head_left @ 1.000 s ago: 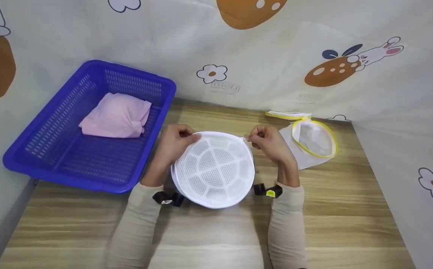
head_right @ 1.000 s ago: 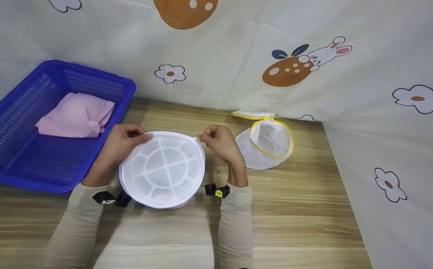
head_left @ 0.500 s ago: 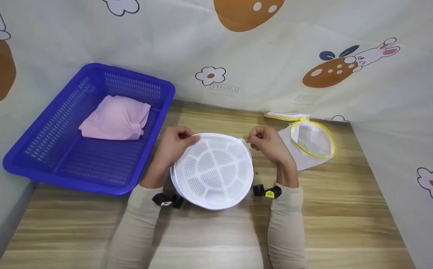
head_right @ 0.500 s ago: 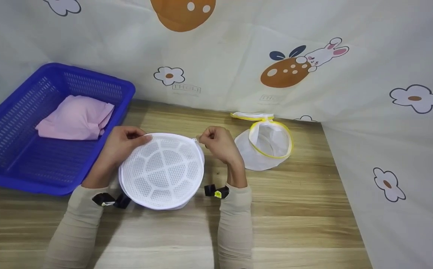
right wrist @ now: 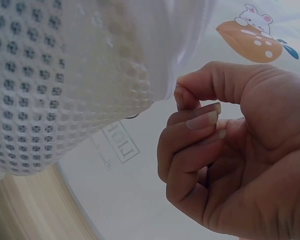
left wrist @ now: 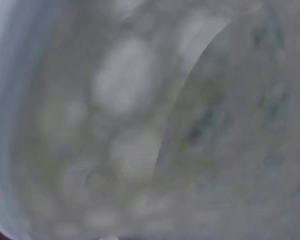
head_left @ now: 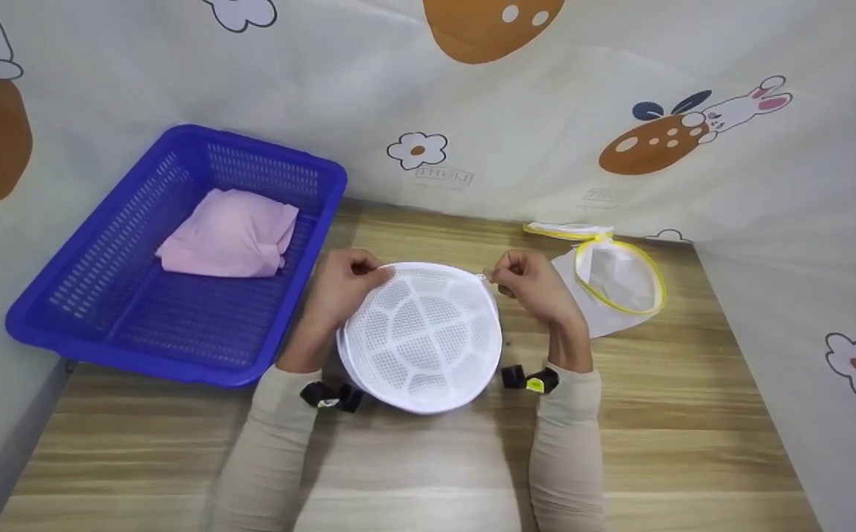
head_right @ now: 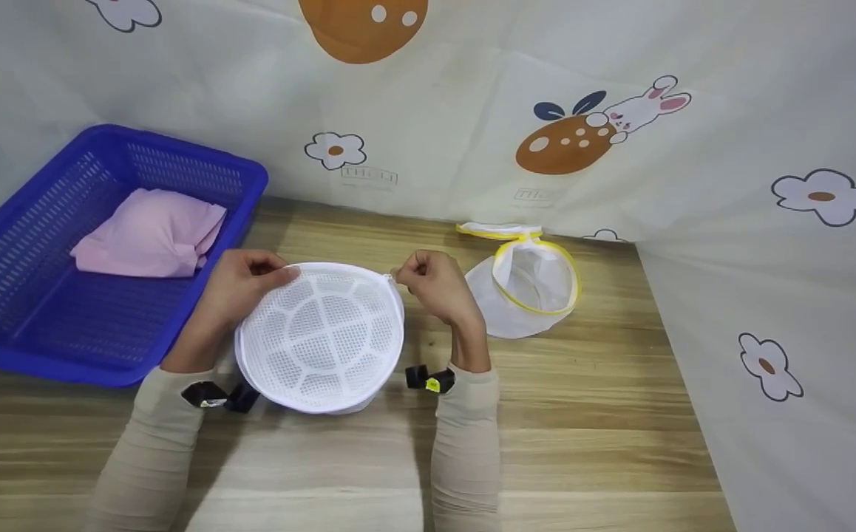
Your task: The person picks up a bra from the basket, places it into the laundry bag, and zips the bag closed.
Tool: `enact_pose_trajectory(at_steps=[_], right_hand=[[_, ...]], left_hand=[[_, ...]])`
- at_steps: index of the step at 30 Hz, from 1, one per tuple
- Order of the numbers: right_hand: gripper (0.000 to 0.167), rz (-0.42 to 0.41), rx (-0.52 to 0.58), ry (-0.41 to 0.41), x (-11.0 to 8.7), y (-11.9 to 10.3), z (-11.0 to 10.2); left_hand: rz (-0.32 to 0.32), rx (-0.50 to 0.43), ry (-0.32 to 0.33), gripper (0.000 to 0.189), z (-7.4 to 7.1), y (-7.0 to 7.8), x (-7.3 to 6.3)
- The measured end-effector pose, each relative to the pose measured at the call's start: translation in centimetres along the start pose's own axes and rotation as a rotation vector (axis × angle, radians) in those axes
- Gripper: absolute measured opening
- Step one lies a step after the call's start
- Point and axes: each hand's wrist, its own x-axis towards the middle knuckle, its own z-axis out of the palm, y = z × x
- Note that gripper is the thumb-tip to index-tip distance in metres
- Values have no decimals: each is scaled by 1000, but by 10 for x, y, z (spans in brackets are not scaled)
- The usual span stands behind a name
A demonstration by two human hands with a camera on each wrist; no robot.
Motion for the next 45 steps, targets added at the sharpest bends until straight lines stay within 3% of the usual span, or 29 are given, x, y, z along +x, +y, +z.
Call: enact_pose_trajectory(at_steps=[6, 23, 27, 34, 40, 45], right_hand=[[14, -29, 14, 17, 11, 28, -3], [14, -6, 7, 34, 10, 30, -4], [15, -8, 6, 38, 11, 31, -5], [16, -15, -1, 52, 12, 31, -7], [17, -12, -12, 39, 6, 14, -3], [17, -25, -23, 31, 1, 1, 1]], left_hand=[[-14, -31, 6, 10, 0, -3, 1], [-23, 34, 19, 11, -1, -1, -1], [-29, 43, -66, 8, -2, 2, -4], [12, 55, -302, 17, -4, 9, -8], [35, 89, -344, 17, -3, 9, -7], [65, 60, -355, 23, -1, 6, -6]])
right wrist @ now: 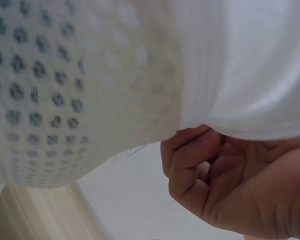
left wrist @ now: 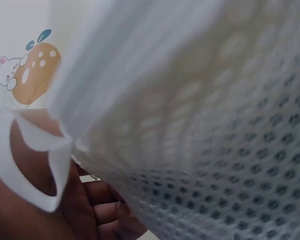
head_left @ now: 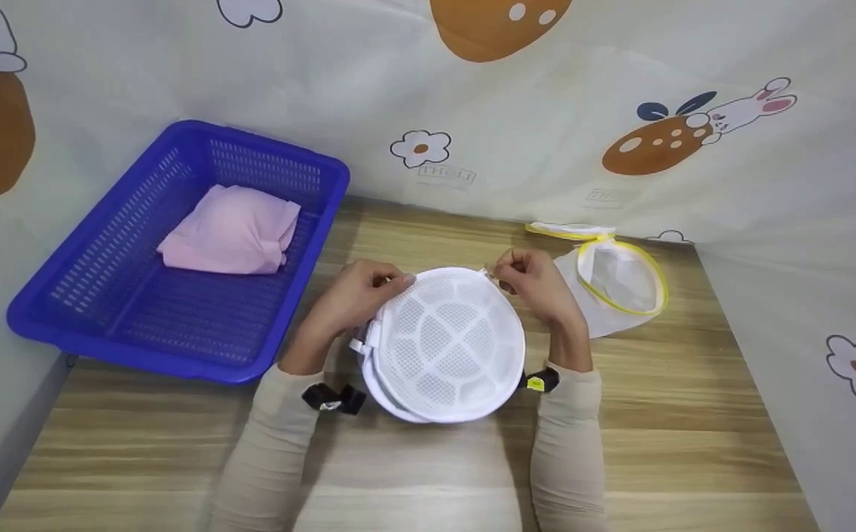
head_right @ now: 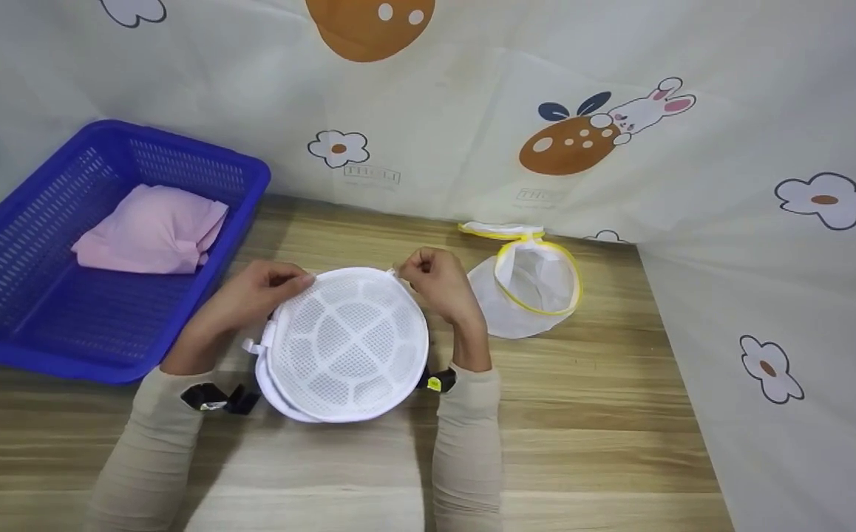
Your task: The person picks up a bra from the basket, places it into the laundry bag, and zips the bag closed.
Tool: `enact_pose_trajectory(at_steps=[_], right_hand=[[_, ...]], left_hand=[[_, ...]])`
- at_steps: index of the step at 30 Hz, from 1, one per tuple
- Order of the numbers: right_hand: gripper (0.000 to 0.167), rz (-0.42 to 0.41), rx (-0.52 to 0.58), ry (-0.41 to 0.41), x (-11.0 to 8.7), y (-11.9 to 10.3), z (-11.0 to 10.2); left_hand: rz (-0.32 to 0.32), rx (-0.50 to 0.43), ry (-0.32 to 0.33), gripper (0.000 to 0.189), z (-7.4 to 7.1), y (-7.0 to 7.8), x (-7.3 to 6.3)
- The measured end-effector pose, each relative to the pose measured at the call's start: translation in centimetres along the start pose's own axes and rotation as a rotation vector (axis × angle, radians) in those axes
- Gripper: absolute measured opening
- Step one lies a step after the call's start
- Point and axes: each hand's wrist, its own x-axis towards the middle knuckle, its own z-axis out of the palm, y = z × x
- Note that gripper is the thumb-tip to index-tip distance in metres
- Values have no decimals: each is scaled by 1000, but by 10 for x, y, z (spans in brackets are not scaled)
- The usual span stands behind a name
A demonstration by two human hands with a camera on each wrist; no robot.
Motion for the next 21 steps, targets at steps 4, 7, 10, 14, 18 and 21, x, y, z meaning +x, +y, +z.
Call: enact_pose_trajectory(at_steps=[4, 7, 10, 14, 18, 21], right_hand=[[16, -11, 7, -13, 0, -2, 2], [14, -13, 3, -24, -1, -2, 3], [13, -13, -8, -29, -1, -2, 3], [12, -21, -2, -40, -1, -2, 3], [13, -27, 17, -57, -2, -2, 4], [13, -26, 16, -59, -2, -2, 3]], left_hand=[[-1, -5, 4, 31, 2, 0, 0], [-13, 18, 18, 32, 4, 0, 0], [-20, 37, 31, 29, 8, 1, 1], [-27, 47, 30, 25, 11, 1, 2], [-27, 47, 18, 23, 10, -1, 3], [-10, 45, 12, 23, 11, -2, 4]])
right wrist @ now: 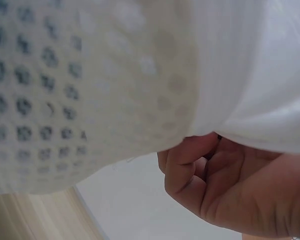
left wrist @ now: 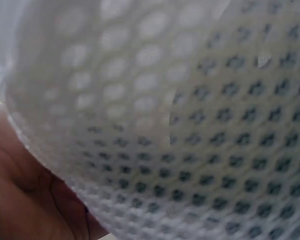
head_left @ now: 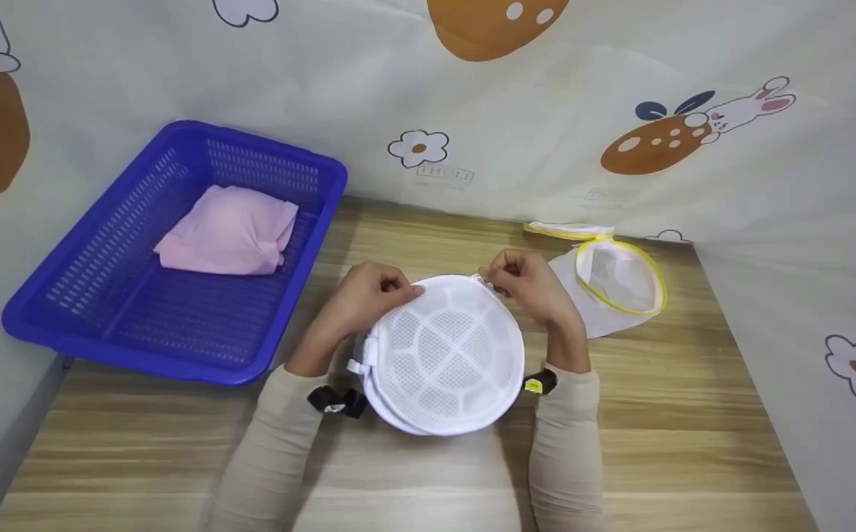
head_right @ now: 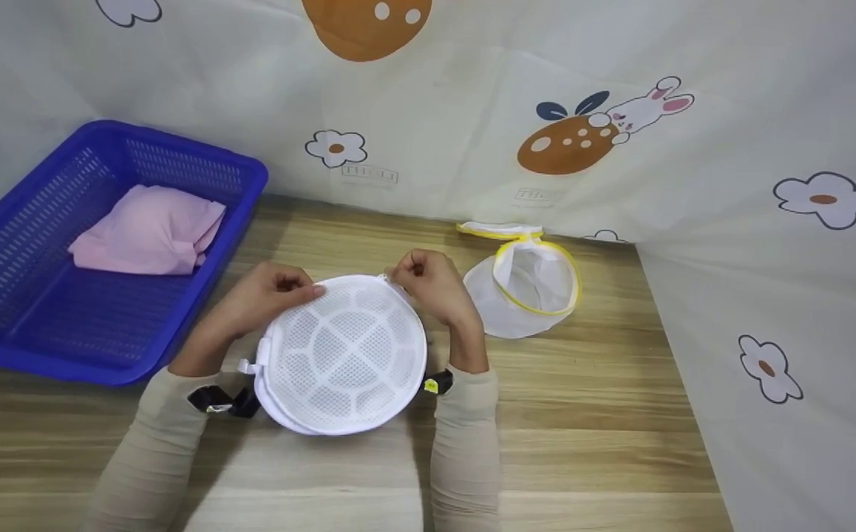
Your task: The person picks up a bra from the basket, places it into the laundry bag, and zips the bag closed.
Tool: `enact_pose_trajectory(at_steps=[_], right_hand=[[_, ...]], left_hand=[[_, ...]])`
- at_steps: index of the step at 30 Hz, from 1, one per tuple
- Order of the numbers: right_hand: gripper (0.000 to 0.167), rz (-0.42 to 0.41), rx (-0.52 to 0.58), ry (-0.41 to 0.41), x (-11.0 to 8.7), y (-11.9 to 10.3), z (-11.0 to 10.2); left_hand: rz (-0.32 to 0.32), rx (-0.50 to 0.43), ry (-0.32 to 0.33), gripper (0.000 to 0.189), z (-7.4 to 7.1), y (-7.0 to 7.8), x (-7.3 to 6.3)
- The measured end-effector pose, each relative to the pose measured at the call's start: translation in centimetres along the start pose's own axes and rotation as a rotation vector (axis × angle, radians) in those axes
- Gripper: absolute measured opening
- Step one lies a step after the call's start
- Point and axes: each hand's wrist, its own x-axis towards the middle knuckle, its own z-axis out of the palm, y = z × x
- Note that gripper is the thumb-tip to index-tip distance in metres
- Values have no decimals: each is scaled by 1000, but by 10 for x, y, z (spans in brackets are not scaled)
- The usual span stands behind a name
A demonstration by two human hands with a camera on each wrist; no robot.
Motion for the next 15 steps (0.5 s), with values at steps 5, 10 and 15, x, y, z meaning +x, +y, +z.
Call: enact_pose_trajectory(at_steps=[5, 10, 15], right_hand=[[13, 4, 0, 7, 0, 0, 0], [13, 1, 4, 12, 0, -1, 0], [13, 18, 1, 27, 0, -1, 0]], left_hand=[[26, 3, 16, 23, 1, -1, 1], [35, -14, 40, 21, 0, -1, 2], [32, -32, 61, 21, -2, -1, 1]])
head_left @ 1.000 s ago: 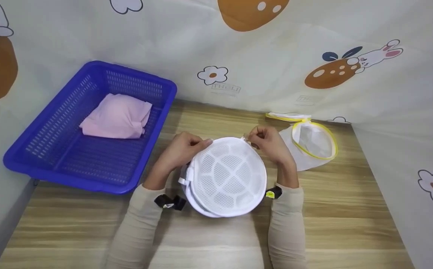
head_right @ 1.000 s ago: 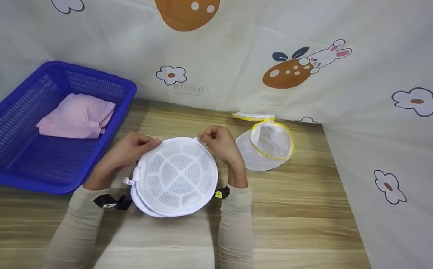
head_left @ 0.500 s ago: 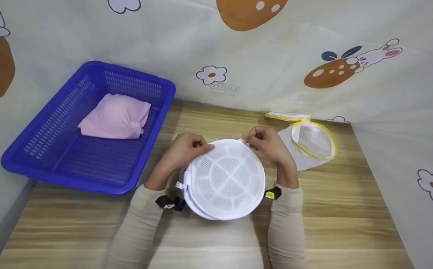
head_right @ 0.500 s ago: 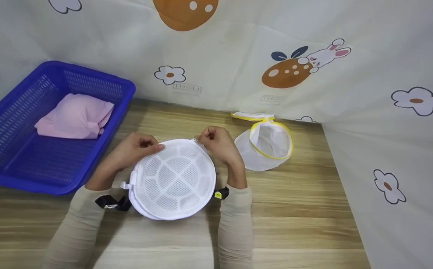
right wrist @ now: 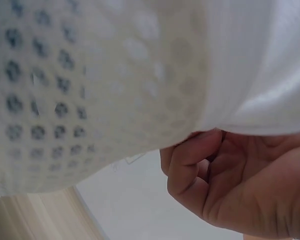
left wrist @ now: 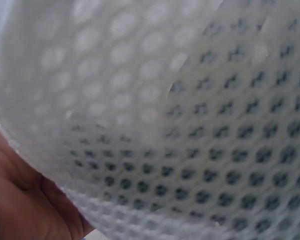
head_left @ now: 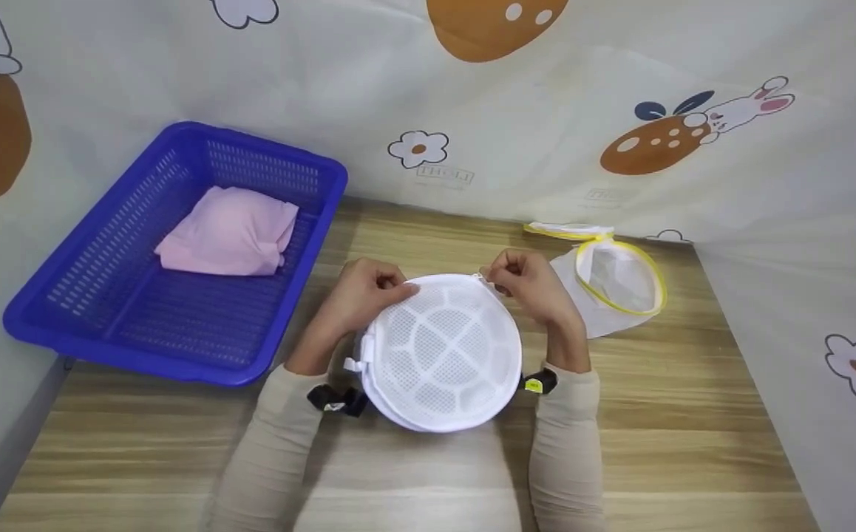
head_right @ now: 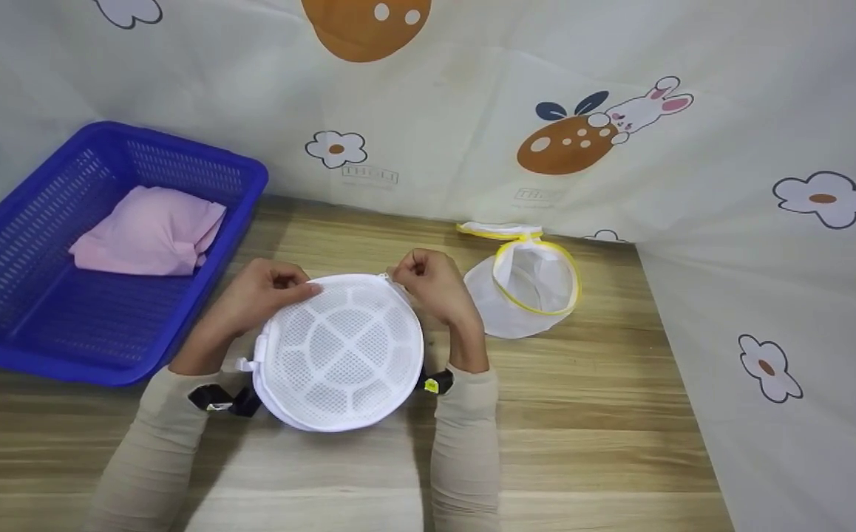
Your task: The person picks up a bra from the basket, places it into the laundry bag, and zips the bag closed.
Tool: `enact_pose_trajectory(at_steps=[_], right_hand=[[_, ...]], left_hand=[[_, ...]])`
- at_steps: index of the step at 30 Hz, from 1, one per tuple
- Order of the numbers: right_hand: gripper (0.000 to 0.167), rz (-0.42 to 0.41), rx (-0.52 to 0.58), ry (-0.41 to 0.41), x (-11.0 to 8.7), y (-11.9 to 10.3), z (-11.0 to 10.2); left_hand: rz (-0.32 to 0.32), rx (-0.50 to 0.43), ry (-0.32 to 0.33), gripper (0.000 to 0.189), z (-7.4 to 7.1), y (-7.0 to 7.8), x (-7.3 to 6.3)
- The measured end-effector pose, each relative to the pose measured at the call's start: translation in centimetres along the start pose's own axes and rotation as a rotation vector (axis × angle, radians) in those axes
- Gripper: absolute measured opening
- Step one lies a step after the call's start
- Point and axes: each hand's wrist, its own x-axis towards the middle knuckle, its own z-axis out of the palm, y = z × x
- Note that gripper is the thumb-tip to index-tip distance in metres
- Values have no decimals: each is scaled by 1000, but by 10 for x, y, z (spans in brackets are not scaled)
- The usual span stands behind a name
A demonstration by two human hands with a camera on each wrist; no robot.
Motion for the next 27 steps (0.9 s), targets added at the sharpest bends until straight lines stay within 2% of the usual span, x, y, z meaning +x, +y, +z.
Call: enact_pose_trajectory(at_steps=[11, 27], right_hand=[[16, 14, 23, -3, 1, 3, -2], [15, 24, 14, -2, -1, 1, -3]], left_hand=[[24, 14, 18, 21, -1, -1, 1], [18, -7, 17, 18, -1, -1, 0]])
